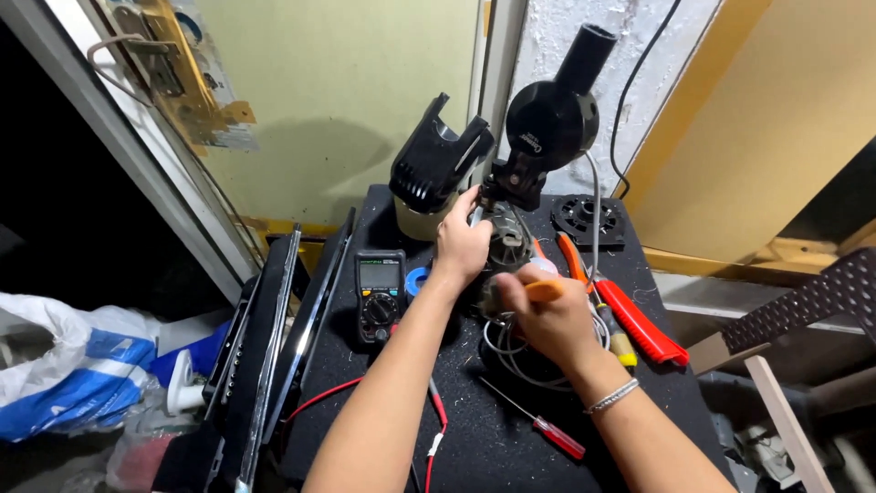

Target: Reassembling the internal motor and wiring of an electronic device after cleaning.

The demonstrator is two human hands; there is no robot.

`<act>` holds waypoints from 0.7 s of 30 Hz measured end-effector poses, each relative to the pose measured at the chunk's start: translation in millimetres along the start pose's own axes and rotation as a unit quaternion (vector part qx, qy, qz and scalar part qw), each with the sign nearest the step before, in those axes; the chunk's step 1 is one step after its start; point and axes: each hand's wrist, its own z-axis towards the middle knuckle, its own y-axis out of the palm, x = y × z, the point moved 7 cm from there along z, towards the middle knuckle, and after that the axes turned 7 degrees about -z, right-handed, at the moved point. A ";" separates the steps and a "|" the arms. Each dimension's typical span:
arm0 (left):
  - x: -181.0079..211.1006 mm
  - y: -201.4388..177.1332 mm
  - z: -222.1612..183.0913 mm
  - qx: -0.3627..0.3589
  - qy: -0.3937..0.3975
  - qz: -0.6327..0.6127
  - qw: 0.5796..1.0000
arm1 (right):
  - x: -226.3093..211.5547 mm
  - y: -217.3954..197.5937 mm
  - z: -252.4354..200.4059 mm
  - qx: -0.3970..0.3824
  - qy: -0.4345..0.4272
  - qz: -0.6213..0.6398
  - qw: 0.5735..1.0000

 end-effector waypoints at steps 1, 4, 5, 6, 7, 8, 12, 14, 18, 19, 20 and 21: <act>-1.7 0.5 1.2 0.000 -0.002 0.000 1.000 | -9.9 0.4 1.0 -0.002 0.001 0.000 1.000; -4.2 1.5 3.2 0.000 -0.002 0.006 1.000 | -22.6 8.9 0.9 -0.066 0.016 0.053 0.996; -4.3 1.0 2.9 0.001 -0.001 0.001 1.000 | -17.9 9.2 -1.0 -0.069 0.010 0.079 0.994; -4.0 1.0 2.8 0.001 0.000 -0.003 1.000 | -12.9 9.1 -2.9 -0.069 0.005 0.106 0.992; -4.0 0.3 2.1 0.001 -0.001 -0.004 1.000 | -11.3 3.5 -2.7 -0.071 0.006 0.106 0.992; -4.2 0.3 0.8 -0.001 0.000 -0.001 1.000 | -5.3 -8.3 -2.6 -0.027 0.032 0.097 0.994; -2.5 0.3 -1.5 -0.001 -0.003 -0.002 1.000 | 5.8 -46.6 -2.1 0.159 -0.019 0.081 0.984; -0.6 -0.9 -4.1 -0.001 -0.004 -0.004 1.000 | 16.5 -45.1 -2.3 0.152 -0.026 0.072 0.985; -1.9 -0.7 -1.2 -0.002 -0.004 0.002 1.000 | 4.3 -27.6 3.0 0.047 -0.023 0.080 0.995; -0.7 -1.1 -1.4 -0.003 -0.003 0.002 1.000 | 2.8 -27.1 3.3 0.048 -0.023 0.080 0.995; 0.3 -1.0 -1.5 -0.005 -0.004 0.006 1.000 | 1.4 -22.6 3.1 0.021 -0.019 0.083 0.996; 1.4 -0.7 -1.5 -0.006 -0.006 0.010 1.000 | 0.2 -18.2 2.8 -0.006 -0.016 0.087 0.996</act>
